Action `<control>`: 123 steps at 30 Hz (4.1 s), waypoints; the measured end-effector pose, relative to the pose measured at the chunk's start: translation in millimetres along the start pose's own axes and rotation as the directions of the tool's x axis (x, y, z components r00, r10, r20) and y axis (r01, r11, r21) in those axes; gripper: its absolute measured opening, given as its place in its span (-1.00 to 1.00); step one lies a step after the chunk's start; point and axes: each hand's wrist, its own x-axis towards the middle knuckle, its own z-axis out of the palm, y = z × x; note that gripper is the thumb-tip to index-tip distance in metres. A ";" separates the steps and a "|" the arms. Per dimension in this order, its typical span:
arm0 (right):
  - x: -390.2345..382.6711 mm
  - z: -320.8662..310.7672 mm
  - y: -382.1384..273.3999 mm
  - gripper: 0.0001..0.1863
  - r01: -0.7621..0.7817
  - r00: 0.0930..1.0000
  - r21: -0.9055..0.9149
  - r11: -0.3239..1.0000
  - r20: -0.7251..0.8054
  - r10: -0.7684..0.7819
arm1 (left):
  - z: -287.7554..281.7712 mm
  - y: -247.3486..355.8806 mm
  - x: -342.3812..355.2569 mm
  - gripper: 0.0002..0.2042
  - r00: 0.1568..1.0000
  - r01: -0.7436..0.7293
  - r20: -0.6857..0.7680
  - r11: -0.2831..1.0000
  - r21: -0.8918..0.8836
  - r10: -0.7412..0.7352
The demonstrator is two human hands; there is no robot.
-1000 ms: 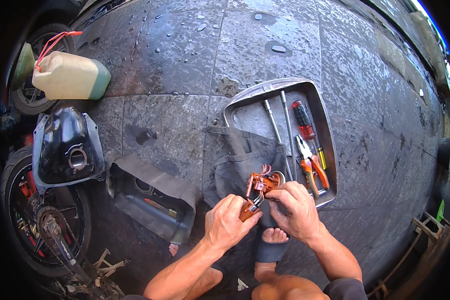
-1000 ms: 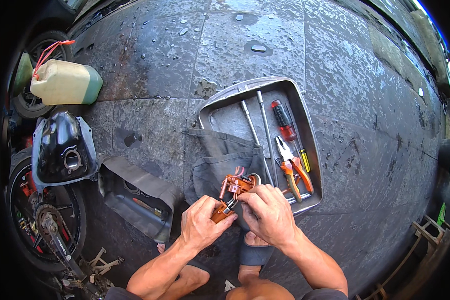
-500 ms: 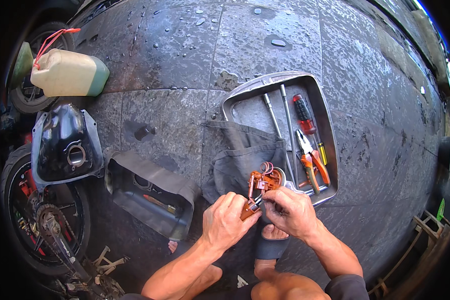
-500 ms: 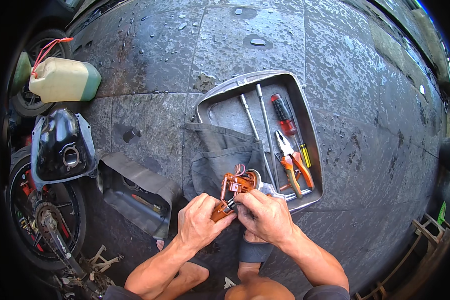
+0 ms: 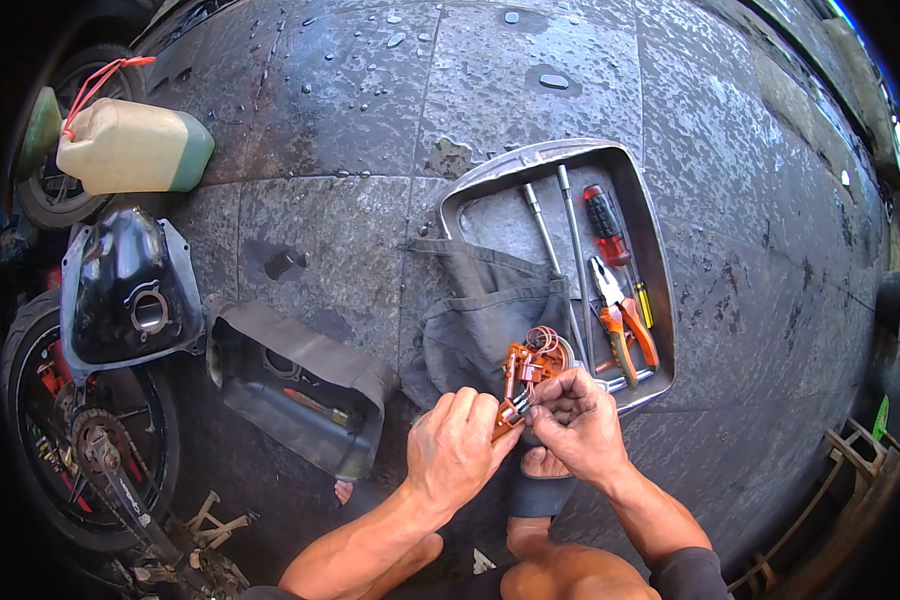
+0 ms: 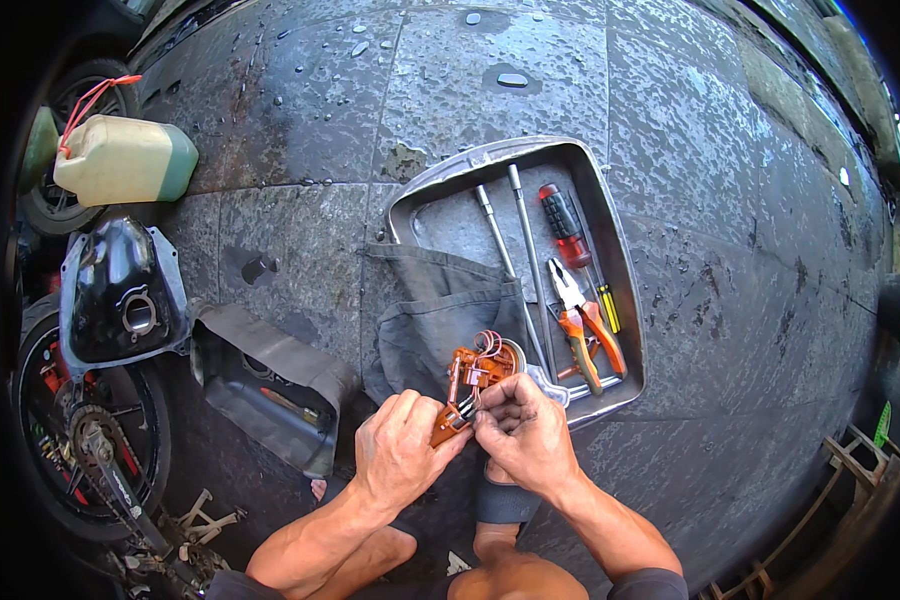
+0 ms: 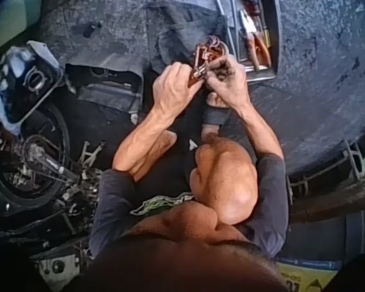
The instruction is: Inspecting and repairing a motorcycle fuel pump assembly.
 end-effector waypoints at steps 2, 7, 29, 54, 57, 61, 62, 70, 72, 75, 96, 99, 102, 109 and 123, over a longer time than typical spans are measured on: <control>-0.7 1.7 3.5 -0.82 0.009 1.000 -0.002 1.000 -0.016 -0.009 | -0.8 1.5 -0.3 -0.66 1.000 -0.024 0.007 0.999 0.040 0.023; -2.7 6.8 7.1 -0.77 0.048 0.997 -0.059 0.997 -0.064 -0.051 | -0.2 4.1 -2.2 -0.66 0.999 -0.036 0.009 0.998 0.055 0.036; -2.2 3.6 7.4 -0.69 0.144 0.987 -0.274 0.951 -0.032 -0.159 | -2.2 6.9 0.3 -0.65 0.994 -0.098 0.045 0.994 0.041 0.096; -3.7 7.5 10.4 -0.61 0.176 0.980 -0.203 0.963 -0.060 -0.191 | -5.2 3.3 -1.1 -0.65 0.995 -0.065 0.070 0.991 -0.113 0.073; -4.1 8.4 9.1 -0.62 0.154 0.983 -0.184 0.971 -0.076 -0.170 | -6.4 4.5 0.0 -0.66 0.996 -0.055 0.067 0.991 -0.121 0.064; -4.8 9.7 4.3 -0.62 0.142 0.983 -0.163 0.976 -0.089 -0.158 | -6.3 3.0 1.3 -0.66 0.995 -0.059 0.077 0.987 -0.149 0.071; -4.0 9.5 5.5 -0.63 0.153 0.981 -0.129 0.980 -0.102 -0.167 | -7.0 2.6 1.7 -0.66 0.994 -0.056 0.083 0.985 -0.163 0.071; 5.6 6.6 -0.3 -0.77 0.136 0.990 -0.316 0.939 0.009 -0.141 | 1.4 -11.9 1.5 -0.63 0.980 0.193 0.107 0.926 -0.326 -0.167; 4.5 11.5 2.1 -0.79 0.158 0.984 -0.304 0.939 -0.036 -0.177 | -1.9 -11.9 -0.8 -0.69 0.951 0.308 0.128 0.831 -0.463 -0.281; 2.9 17.3 -13.2 -0.79 0.127 0.981 -0.383 0.915 -0.086 -0.172 | 5.8 -28.8 -13.2 -0.68 0.771 0.455 0.479 -0.163 -0.875 -0.419; -36.0 36.2 7.7 -0.66 0.075 0.994 0.012 0.997 0.078 -0.075 | -10.3 15.4 -21.3 -0.41 0.906 0.127 0.268 -0.395 -0.910 -0.328; -36.0 34.2 7.2 -0.67 0.069 0.994 0.128 0.989 0.075 -0.079 | -9.3 16.2 -22.5 -0.45 0.927 0.122 0.236 -0.360 -0.925 -0.291; -36.9 33.2 5.6 -0.67 0.050 0.995 0.167 0.985 0.078 -0.064 | -7.7 15.0 -24.2 -0.47 0.932 0.128 0.233 -0.346 -0.929 -0.279; -37.1 30.5 7.1 -0.68 0.049 0.995 0.161 0.986 0.080 -0.063 | -5.7 15.8 -23.8 -0.50 0.949 0.110 0.195 -0.319 -0.941 -0.248; -35.0 31.7 11.5 -0.69 0.110 0.991 0.113 0.987 0.060 -0.118 | -6.7 13.3 -24.9 -0.52 0.934 0.126 0.208 -0.276 -0.953 -0.291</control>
